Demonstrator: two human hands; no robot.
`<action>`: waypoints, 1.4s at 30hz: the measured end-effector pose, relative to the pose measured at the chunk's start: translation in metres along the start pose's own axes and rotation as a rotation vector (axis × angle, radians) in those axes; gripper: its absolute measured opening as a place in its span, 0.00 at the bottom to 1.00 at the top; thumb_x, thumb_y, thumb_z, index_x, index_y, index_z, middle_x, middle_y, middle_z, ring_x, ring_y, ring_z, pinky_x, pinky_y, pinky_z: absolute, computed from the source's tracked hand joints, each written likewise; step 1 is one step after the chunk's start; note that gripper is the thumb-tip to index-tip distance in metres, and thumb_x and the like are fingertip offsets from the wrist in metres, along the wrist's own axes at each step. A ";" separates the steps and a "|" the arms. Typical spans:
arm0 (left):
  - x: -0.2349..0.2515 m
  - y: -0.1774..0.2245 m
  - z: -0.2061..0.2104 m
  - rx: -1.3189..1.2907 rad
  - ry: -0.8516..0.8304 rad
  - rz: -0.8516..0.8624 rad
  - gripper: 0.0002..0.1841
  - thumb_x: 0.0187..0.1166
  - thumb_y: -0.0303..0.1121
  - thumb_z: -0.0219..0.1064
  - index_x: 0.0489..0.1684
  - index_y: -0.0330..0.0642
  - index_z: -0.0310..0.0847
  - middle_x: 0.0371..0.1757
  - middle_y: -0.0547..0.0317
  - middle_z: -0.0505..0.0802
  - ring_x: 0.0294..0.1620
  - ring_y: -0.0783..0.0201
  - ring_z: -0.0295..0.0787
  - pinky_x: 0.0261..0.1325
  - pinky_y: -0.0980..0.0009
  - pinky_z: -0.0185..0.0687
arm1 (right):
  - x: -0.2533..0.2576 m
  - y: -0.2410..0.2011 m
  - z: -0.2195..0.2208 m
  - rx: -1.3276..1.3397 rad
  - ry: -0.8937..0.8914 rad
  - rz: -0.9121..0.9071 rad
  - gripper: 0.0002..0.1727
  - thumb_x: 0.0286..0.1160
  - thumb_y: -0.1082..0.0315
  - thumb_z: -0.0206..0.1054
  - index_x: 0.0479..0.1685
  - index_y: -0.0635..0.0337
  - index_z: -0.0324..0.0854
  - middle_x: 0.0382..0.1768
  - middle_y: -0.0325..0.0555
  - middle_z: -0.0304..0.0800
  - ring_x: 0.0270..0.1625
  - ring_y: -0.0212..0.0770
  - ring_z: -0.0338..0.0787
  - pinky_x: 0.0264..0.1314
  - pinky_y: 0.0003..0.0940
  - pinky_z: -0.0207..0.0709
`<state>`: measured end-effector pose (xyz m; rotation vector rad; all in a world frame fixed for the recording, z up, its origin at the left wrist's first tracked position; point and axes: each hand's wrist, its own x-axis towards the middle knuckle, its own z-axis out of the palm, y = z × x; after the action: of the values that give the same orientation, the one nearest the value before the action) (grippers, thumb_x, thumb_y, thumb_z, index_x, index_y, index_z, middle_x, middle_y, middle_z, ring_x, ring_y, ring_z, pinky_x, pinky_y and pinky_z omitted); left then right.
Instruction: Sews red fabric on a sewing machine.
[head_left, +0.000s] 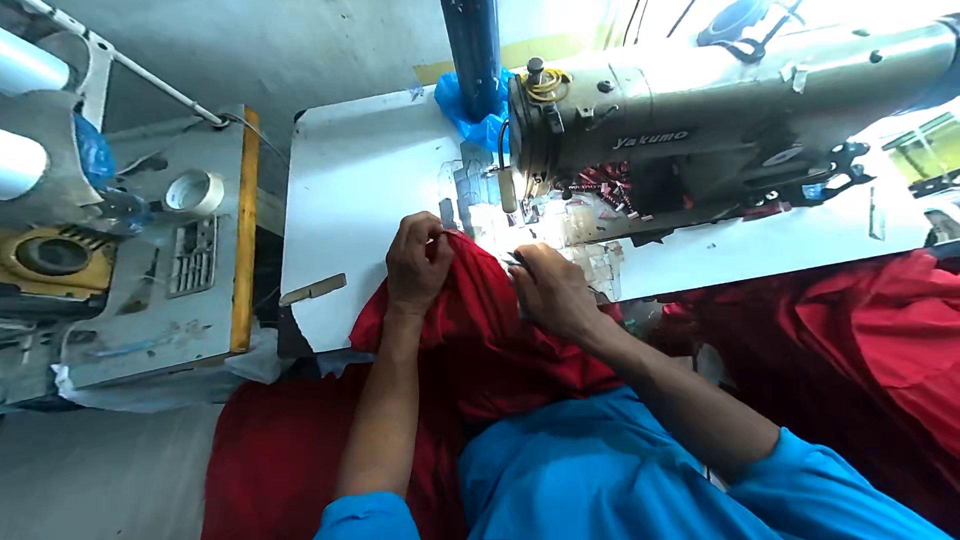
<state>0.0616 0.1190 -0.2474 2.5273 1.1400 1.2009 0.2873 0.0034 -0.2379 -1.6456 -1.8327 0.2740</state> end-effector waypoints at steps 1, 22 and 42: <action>-0.001 0.002 -0.001 0.014 0.005 -0.042 0.10 0.83 0.29 0.61 0.55 0.35 0.82 0.57 0.50 0.90 0.58 0.62 0.89 0.61 0.64 0.88 | -0.016 -0.004 -0.005 0.040 0.005 0.026 0.19 0.88 0.51 0.60 0.55 0.57 0.85 0.44 0.45 0.90 0.41 0.42 0.92 0.39 0.44 0.88; 0.028 0.064 0.056 0.124 -0.318 0.072 0.21 0.88 0.46 0.57 0.75 0.55 0.84 0.67 0.51 0.86 0.67 0.48 0.81 0.67 0.46 0.77 | -0.110 -0.007 -0.046 0.386 -0.362 -0.011 0.11 0.86 0.54 0.62 0.48 0.51 0.81 0.34 0.39 0.89 0.39 0.38 0.91 0.43 0.46 0.86; 0.030 0.086 0.080 0.338 -0.261 0.053 0.18 0.86 0.38 0.61 0.72 0.54 0.85 0.65 0.47 0.87 0.63 0.44 0.83 0.59 0.44 0.80 | -0.121 0.021 -0.040 0.541 -0.351 0.053 0.11 0.85 0.54 0.63 0.46 0.51 0.81 0.31 0.37 0.87 0.35 0.35 0.88 0.40 0.40 0.84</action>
<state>0.1801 0.0938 -0.2487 2.8659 1.3074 0.7043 0.3277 -0.1171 -0.2585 -1.3166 -1.7457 1.0393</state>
